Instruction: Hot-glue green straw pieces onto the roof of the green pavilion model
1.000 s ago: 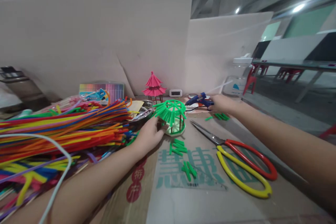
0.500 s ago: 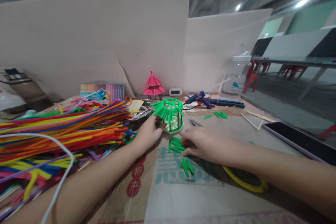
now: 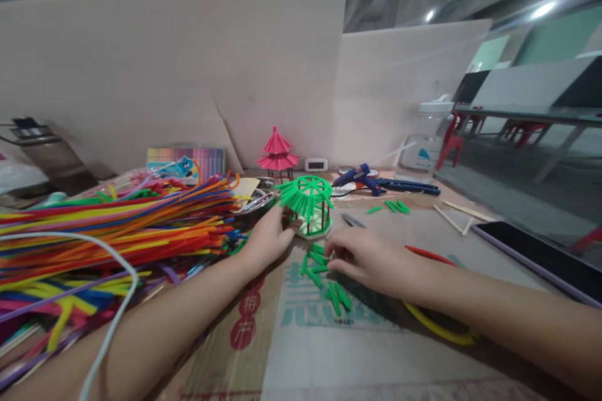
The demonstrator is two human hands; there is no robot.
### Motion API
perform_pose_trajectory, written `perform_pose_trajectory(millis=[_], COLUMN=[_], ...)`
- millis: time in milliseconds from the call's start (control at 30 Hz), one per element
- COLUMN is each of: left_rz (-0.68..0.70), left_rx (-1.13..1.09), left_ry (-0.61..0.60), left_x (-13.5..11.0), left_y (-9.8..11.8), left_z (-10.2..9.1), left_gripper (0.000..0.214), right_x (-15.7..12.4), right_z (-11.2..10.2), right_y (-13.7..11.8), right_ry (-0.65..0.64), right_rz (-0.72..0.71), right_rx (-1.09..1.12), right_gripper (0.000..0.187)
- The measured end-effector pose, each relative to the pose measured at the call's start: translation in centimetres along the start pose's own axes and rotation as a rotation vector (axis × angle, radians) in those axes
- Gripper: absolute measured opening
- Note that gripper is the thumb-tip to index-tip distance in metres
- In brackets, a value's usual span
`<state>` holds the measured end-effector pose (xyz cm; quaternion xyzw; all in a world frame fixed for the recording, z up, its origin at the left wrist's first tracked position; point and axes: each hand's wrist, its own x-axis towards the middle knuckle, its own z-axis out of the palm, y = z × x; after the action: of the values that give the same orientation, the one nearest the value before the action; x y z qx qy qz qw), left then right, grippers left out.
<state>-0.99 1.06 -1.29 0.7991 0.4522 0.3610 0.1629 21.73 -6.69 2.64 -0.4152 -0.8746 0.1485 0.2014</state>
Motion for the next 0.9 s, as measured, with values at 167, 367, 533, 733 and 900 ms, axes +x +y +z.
perform_pose_trajectory(millis=[167,367,533,733,900], left_rz=[0.019,-0.004,0.010,-0.024,-0.002], left_rx=[0.005,-0.015,-0.033,0.029,0.037], left_ry=[-0.005,-0.006,-0.019,-0.018,-0.033], left_x=[0.0,0.0,0.1,-0.1,0.1], left_y=[-0.1,0.2,0.6,0.8,1.4], left_z=[0.0,0.0,-0.2,-0.3,-0.5], left_gripper=[0.033,0.028,0.031,0.031,0.031], right_x=[0.4,-0.3,0.3,2.6,2.2], right_z=[0.4,0.5,-1.5,-3.7,-2.0], right_y=[-0.2,0.0,-0.6,-0.8,-0.3], right_ry=[-0.071,0.036,0.253,0.453,0.382], right_rz=[-0.129,-0.068,0.012,0.147,0.153], right_rx=[-0.021,-0.021,0.372,0.777,0.823], right_gripper=[0.010,0.009,0.013,0.020,0.035])
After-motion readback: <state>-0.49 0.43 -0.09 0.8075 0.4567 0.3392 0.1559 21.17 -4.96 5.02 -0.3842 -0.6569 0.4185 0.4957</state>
